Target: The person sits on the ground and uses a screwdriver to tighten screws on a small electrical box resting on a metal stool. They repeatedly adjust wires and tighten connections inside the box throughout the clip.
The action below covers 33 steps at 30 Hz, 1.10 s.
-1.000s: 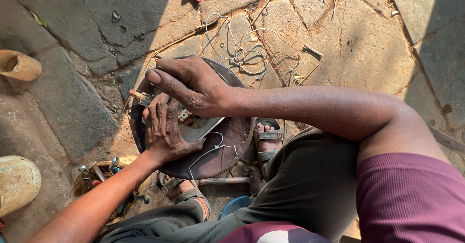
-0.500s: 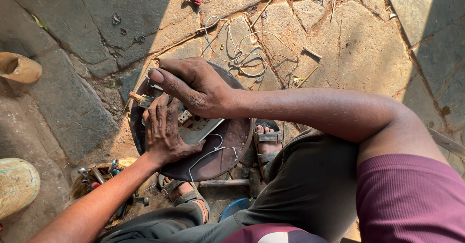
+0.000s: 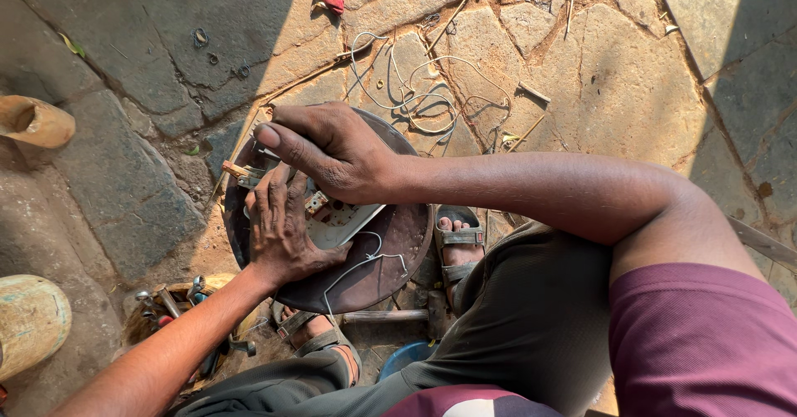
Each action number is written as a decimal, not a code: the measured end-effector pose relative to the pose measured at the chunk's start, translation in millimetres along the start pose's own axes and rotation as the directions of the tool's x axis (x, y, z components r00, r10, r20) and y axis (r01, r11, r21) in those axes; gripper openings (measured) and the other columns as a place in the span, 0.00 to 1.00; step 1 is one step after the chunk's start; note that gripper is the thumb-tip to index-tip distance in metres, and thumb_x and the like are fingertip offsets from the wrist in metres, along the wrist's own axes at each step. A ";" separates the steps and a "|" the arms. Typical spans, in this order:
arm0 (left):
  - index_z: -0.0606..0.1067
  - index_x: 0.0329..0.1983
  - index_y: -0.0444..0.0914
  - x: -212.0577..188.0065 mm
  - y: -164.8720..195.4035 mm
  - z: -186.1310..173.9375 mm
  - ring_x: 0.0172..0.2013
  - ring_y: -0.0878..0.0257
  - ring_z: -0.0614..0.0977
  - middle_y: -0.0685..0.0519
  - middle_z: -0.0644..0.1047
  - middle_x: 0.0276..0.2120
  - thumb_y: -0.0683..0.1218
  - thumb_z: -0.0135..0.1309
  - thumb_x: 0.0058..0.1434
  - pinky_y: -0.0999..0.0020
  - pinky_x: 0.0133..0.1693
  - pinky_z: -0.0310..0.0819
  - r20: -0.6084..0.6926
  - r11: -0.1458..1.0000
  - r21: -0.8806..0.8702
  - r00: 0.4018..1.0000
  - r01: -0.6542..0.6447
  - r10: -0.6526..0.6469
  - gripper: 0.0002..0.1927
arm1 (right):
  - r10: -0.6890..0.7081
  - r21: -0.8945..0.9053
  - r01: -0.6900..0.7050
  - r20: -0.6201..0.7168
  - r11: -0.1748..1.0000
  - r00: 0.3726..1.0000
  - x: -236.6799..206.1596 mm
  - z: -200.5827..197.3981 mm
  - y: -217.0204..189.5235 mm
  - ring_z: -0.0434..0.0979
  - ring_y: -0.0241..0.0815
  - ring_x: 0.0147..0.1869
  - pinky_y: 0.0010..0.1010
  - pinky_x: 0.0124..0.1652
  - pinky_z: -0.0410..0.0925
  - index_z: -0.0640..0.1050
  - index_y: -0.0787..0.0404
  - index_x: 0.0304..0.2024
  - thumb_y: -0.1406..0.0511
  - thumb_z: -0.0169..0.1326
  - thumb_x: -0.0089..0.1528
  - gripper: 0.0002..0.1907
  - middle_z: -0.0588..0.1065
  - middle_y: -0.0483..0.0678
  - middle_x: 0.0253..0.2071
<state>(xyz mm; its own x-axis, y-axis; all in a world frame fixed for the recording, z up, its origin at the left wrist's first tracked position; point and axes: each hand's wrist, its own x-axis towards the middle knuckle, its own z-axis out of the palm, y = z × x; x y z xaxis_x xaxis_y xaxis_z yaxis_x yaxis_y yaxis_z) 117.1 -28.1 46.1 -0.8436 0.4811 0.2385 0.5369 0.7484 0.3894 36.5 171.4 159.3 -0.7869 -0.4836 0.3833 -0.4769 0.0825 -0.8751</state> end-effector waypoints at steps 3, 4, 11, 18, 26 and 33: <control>0.61 0.69 0.33 -0.3 0.1 -0.9 0.66 0.39 0.61 0.36 0.60 0.64 0.73 0.65 0.40 0.35 0.62 0.53 -0.002 1.000 0.022 1.000 -0.012 0.012 0.61 | -0.026 0.012 0.025 0.022 1.000 0.999 2.2 -1.3 0.5 0.61 0.48 0.29 0.42 0.36 0.59 0.67 0.65 0.36 0.56 0.43 0.78 0.21 0.62 0.54 0.28; 0.61 0.69 0.33 0.1 -0.1 -1.2 0.66 0.39 0.61 0.36 0.60 0.64 0.73 0.65 0.40 0.35 0.62 0.53 -0.004 1.000 0.018 1.000 -0.015 0.015 0.61 | -0.027 0.020 0.027 0.032 0.999 0.999 2.8 -1.6 0.2 0.60 0.49 0.29 0.42 0.36 0.59 0.67 0.65 0.36 0.56 0.43 0.78 0.21 0.62 0.54 0.28; 0.62 0.66 0.33 1.0 -1.0 -0.4 0.67 0.38 0.59 0.36 0.60 0.65 0.72 0.66 0.38 0.35 0.62 0.52 0.012 0.999 0.037 1.000 -0.029 0.028 0.59 | -0.049 0.034 0.048 0.034 0.998 0.998 1.2 -1.6 -4.5 0.61 0.50 0.32 0.40 0.36 0.61 0.70 0.66 0.39 0.57 0.43 0.78 0.19 0.63 0.55 0.29; 0.59 0.71 0.34 1.3 0.9 -4.0 0.67 0.38 0.59 0.35 0.59 0.67 0.71 0.67 0.40 0.36 0.63 0.52 -0.018 0.999 -0.032 1.000 -0.018 0.017 0.62 | 0.015 0.043 -0.017 0.036 0.999 0.999 0.5 -1.2 -5.9 0.63 0.46 0.31 0.38 0.35 0.62 0.72 0.65 0.39 0.57 0.44 0.77 0.19 0.63 0.52 0.27; 0.57 0.72 0.35 1.8 3.7 -6.6 0.67 0.37 0.59 0.35 0.59 0.66 0.71 0.67 0.38 0.36 0.63 0.51 -0.001 1.000 -0.020 1.000 0.002 -0.002 0.64 | -0.027 0.024 0.026 0.026 0.999 0.999 -0.2 -0.8 -6.7 0.64 0.46 0.32 0.39 0.36 0.62 0.73 0.65 0.42 0.56 0.43 0.77 0.19 0.64 0.53 0.29; 0.57 0.72 0.35 -0.2 3.7 -4.8 0.66 0.37 0.60 0.36 0.59 0.66 0.71 0.67 0.36 0.37 0.63 0.52 0.011 1.000 -0.018 1.000 0.009 -0.009 0.65 | 0.025 0.018 -0.025 0.008 1.000 1.000 -1.3 0.9 -1.9 0.64 0.46 0.32 0.39 0.36 0.62 0.71 0.65 0.39 0.56 0.45 0.77 0.19 0.64 0.53 0.29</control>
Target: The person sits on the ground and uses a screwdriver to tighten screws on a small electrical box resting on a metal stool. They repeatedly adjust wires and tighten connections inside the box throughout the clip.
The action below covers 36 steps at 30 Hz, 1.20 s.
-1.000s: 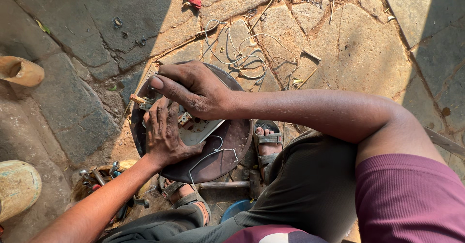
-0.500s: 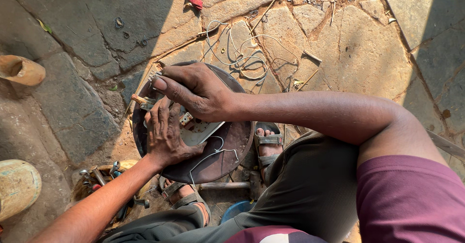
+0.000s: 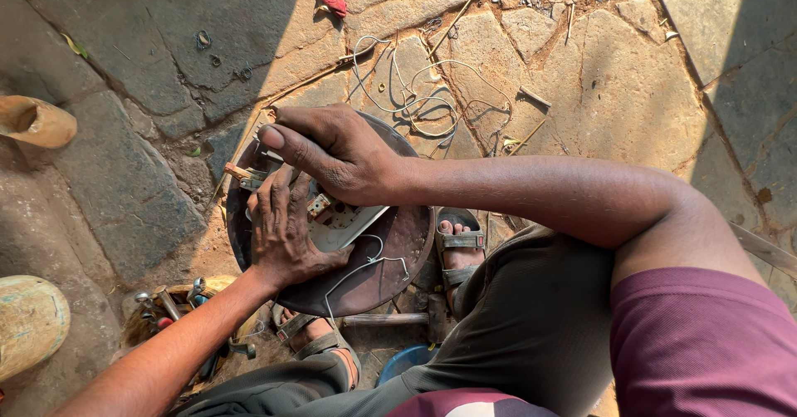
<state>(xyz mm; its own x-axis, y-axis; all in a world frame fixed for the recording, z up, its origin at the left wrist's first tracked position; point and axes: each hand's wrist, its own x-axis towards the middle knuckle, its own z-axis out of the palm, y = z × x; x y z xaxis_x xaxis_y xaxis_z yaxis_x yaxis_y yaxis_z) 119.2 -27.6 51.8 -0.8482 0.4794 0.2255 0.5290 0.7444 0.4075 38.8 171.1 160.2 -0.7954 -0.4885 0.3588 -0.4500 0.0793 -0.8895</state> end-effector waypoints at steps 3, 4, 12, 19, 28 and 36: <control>0.58 0.72 0.34 -1.1 -1.6 1.9 0.67 0.37 0.60 0.34 0.60 0.66 0.70 0.67 0.37 0.37 0.63 0.52 -0.016 1.000 -0.002 1.000 -0.011 0.011 0.64 | -0.025 -0.020 0.025 0.023 0.999 0.999 1.4 0.4 -0.3 0.61 0.46 0.30 0.37 0.34 0.61 0.69 0.65 0.38 0.57 0.45 0.77 0.19 0.62 0.54 0.27; 0.59 0.70 0.35 -1.0 -2.8 2.8 0.66 0.37 0.60 0.34 0.60 0.65 0.70 0.67 0.37 0.37 0.62 0.52 -0.007 1.000 0.004 1.000 -0.010 0.010 0.63 | -0.041 -0.025 0.042 0.037 0.999 0.998 1.9 0.5 -1.3 0.60 0.47 0.29 0.37 0.33 0.61 0.68 0.65 0.37 0.57 0.45 0.78 0.20 0.62 0.54 0.26; 0.64 0.64 0.35 -6.6 -9.4 11.7 0.63 0.35 0.62 0.33 0.62 0.59 0.71 0.68 0.34 0.35 0.60 0.53 0.015 0.996 0.092 1.000 -0.011 0.010 0.59 | -0.002 0.142 -0.020 0.156 0.990 0.988 -2.7 -5.3 -12.6 0.63 0.43 0.33 0.36 0.36 0.62 0.71 0.66 0.42 0.58 0.44 0.77 0.17 0.64 0.51 0.29; 0.62 0.63 0.34 -4.7 -10.2 17.0 0.62 0.34 0.61 0.31 0.61 0.62 0.73 0.65 0.30 0.35 0.59 0.54 -0.062 0.999 -0.020 0.998 -0.024 0.023 0.62 | 0.065 0.129 -0.071 0.053 0.989 0.996 -12.8 -1.5 -12.4 0.63 0.39 0.31 0.32 0.34 0.63 0.69 0.65 0.36 0.56 0.45 0.77 0.21 0.65 0.50 0.27; 0.62 0.64 0.34 -5.1 -10.2 24.0 0.62 0.34 0.61 0.34 0.62 0.60 0.72 0.65 0.26 0.34 0.58 0.55 0.001 0.996 0.054 0.997 0.077 -0.077 0.64 | -0.041 0.111 0.038 0.023 0.993 0.999 -10.4 -1.6 -12.4 0.77 0.37 0.36 0.30 0.38 0.69 0.75 0.63 0.50 0.54 0.45 0.77 0.19 0.74 0.49 0.32; 0.62 0.64 0.31 -3.5 -7.1 23.0 0.64 0.36 0.61 0.33 0.61 0.60 0.74 0.63 0.29 0.34 0.61 0.55 -0.031 0.998 0.041 0.999 0.038 -0.037 0.65 | -0.004 0.148 0.002 0.009 0.989 1.000 -13.4 1.0 -14.4 0.72 0.40 0.32 0.32 0.36 0.65 0.72 0.65 0.43 0.56 0.42 0.78 0.19 0.69 0.52 0.29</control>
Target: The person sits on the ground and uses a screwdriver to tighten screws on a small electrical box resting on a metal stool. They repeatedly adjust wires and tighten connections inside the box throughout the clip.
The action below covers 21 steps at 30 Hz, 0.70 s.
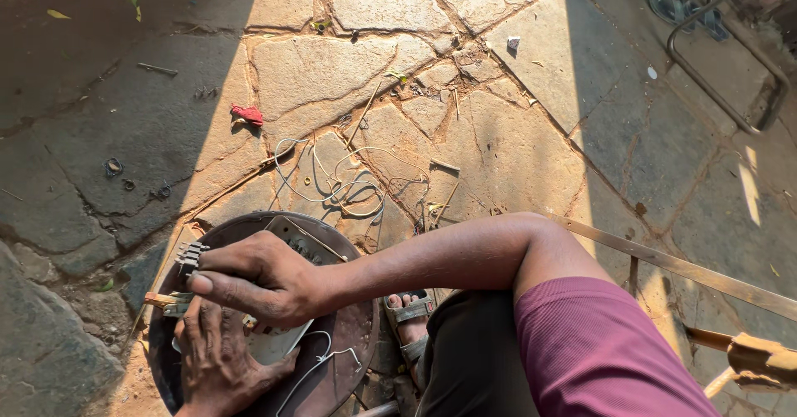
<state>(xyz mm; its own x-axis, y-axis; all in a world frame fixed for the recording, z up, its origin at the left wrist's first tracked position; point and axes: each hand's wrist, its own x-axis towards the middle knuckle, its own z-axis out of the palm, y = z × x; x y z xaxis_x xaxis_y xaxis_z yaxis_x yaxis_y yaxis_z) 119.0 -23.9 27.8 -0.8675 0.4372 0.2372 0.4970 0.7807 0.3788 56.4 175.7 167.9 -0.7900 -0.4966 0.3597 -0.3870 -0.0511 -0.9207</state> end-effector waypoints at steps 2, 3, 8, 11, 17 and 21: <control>0.63 0.63 0.34 -0.2 -2.7 2.0 0.64 0.36 0.60 0.34 0.62 0.60 0.74 0.63 0.29 0.35 0.60 0.54 -0.010 1.000 -0.007 1.000 -0.002 0.002 0.63 | 0.003 -0.011 -0.003 0.015 1.000 1.000 2.1 -0.6 4.2 0.68 0.39 0.30 0.33 0.34 0.63 0.70 0.66 0.37 0.56 0.43 0.79 0.21 0.65 0.52 0.27; 0.64 0.63 0.35 -0.8 -3.9 4.1 0.64 0.36 0.60 0.34 0.62 0.60 0.73 0.63 0.29 0.35 0.60 0.54 -0.017 1.000 -0.012 1.000 0.000 0.000 0.62 | 0.005 -0.003 -0.005 0.016 1.000 1.000 3.0 -1.1 6.4 0.66 0.39 0.28 0.33 0.33 0.62 0.69 0.65 0.35 0.56 0.43 0.78 0.22 0.64 0.52 0.26; 0.65 0.64 0.38 -3.5 -10.5 13.5 0.62 0.38 0.63 0.35 0.63 0.60 0.79 0.65 0.21 0.37 0.62 0.56 0.057 0.994 0.097 0.997 0.050 -0.056 0.68 | 0.014 0.082 -0.016 0.020 0.997 1.000 6.8 -4.4 12.0 0.59 0.36 0.22 0.32 0.27 0.56 0.66 0.64 0.28 0.56 0.42 0.77 0.26 0.59 0.48 0.20; 0.65 0.65 0.35 -2.5 -8.6 7.9 0.60 0.37 0.65 0.35 0.64 0.58 0.74 0.66 0.22 0.37 0.60 0.56 0.041 0.997 0.006 0.996 0.076 -0.076 0.67 | 0.053 0.137 -0.063 0.069 0.989 0.996 10.2 -5.6 9.5 0.58 0.36 0.21 0.32 0.26 0.55 0.64 0.64 0.25 0.56 0.42 0.78 0.28 0.59 0.48 0.19; 0.66 0.63 0.34 21.8 -2.5 -12.4 0.60 0.35 0.65 0.34 0.64 0.62 0.70 0.65 0.29 0.38 0.58 0.57 -0.045 0.984 -0.174 0.998 -0.041 0.034 0.60 | 0.051 0.229 -0.093 0.183 0.969 0.982 21.5 -12.6 10.4 0.64 0.40 0.22 0.36 0.26 0.58 0.70 0.66 0.31 0.61 0.45 0.76 0.20 0.65 0.49 0.19; 0.64 0.64 0.33 18.1 -7.3 -25.3 0.65 0.36 0.64 0.36 0.59 0.69 0.75 0.62 0.42 0.39 0.59 0.56 -0.080 0.977 -0.181 0.992 -0.114 0.101 0.57 | -0.058 0.170 0.010 0.284 0.985 0.957 29.9 -16.7 14.0 0.63 0.46 0.21 0.38 0.25 0.54 0.67 0.64 0.26 0.66 0.48 0.75 0.21 0.62 0.50 0.19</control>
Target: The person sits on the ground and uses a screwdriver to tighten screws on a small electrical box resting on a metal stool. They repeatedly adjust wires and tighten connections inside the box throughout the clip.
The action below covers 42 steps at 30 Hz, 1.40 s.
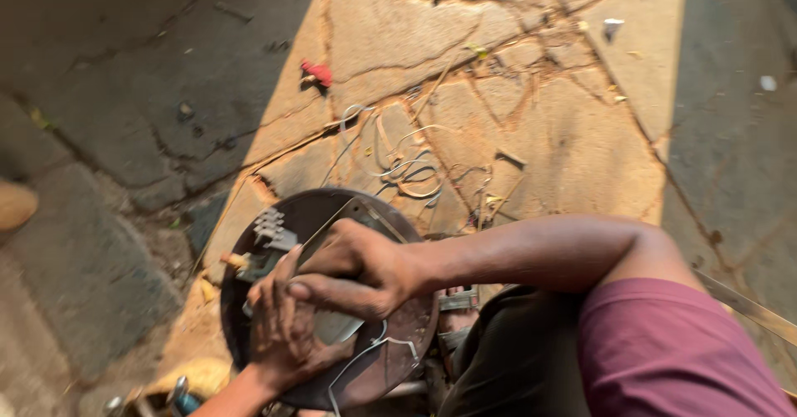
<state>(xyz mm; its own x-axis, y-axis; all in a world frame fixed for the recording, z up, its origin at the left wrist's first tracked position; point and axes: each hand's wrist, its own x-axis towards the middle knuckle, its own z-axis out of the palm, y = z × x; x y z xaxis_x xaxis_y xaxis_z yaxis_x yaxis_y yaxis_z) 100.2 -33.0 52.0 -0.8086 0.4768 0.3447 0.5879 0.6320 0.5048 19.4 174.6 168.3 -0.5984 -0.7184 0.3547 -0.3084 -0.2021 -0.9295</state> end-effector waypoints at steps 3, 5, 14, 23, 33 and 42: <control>0.62 0.71 0.33 -5.5 -1.7 -1.4 0.61 0.39 0.64 0.37 0.58 0.69 0.76 0.60 0.41 0.41 0.59 0.56 0.086 0.999 0.015 0.995 0.053 -0.054 0.62 | -0.030 -0.004 0.030 0.090 1.000 0.995 4.7 -4.0 -0.1 0.68 0.50 0.25 0.41 0.28 0.57 0.67 0.69 0.30 0.67 0.47 0.73 0.17 0.66 0.52 0.22; 0.60 0.73 0.35 -8.1 -1.0 -0.3 0.64 0.39 0.64 0.37 0.58 0.70 0.77 0.58 0.44 0.42 0.60 0.56 0.075 0.998 0.053 0.996 0.045 -0.048 0.62 | -0.122 0.105 0.098 0.245 0.990 0.962 10.2 -6.8 3.4 0.72 0.51 0.29 0.41 0.33 0.62 0.70 0.69 0.35 0.64 0.44 0.76 0.17 0.70 0.53 0.27; 0.55 0.74 0.34 -12.8 6.2 2.2 0.63 0.38 0.64 0.34 0.57 0.69 0.82 0.61 0.34 0.41 0.60 0.57 0.090 0.993 0.115 0.996 -0.003 -0.007 0.73 | 0.326 0.444 -0.310 0.042 0.840 0.944 4.5 -14.4 19.0 0.57 0.32 0.22 0.32 0.26 0.53 0.68 0.62 0.21 0.54 0.51 0.75 0.30 0.61 0.45 0.18; 0.55 0.77 0.38 -12.6 12.4 0.3 0.67 0.42 0.63 0.38 0.58 0.71 0.81 0.60 0.38 0.42 0.64 0.57 0.023 0.989 0.143 0.999 -0.029 0.026 0.70 | -0.027 -0.152 0.026 -0.007 0.988 1.000 -18.9 -12.2 -48.3 0.55 0.32 0.18 0.31 0.23 0.51 0.63 0.60 0.22 0.53 0.45 0.76 0.30 0.58 0.41 0.19; 0.57 0.75 0.37 -17.8 9.0 6.4 0.66 0.40 0.62 0.38 0.58 0.70 0.84 0.59 0.34 0.41 0.62 0.56 0.052 0.990 0.142 0.999 0.004 -0.011 0.73 | -0.034 0.061 0.054 -0.286 0.997 0.958 -43.9 -30.2 -52.3 0.63 0.35 0.19 0.29 0.24 0.59 0.65 0.60 0.22 0.54 0.44 0.78 0.30 0.64 0.44 0.19; 0.50 0.75 0.35 -4.8 32.1 -10.7 0.66 0.36 0.58 0.34 0.57 0.67 0.83 0.64 0.30 0.36 0.65 0.46 0.135 0.983 0.184 0.991 -0.013 -0.012 0.78 | -0.022 0.172 0.109 -0.441 0.979 0.897 -81.6 -45.6 -128.2 0.58 0.37 0.22 0.28 0.25 0.55 0.65 0.66 0.32 0.55 0.48 0.79 0.25 0.61 0.49 0.22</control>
<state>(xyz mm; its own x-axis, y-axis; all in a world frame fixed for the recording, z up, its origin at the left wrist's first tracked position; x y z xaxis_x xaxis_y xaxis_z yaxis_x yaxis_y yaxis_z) 122.7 -21.5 75.0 -0.8051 0.5471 0.2289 0.5926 0.7272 0.3465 74.1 289.4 263.1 -0.8560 -0.3468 0.3834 -0.2398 -0.3906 -0.8888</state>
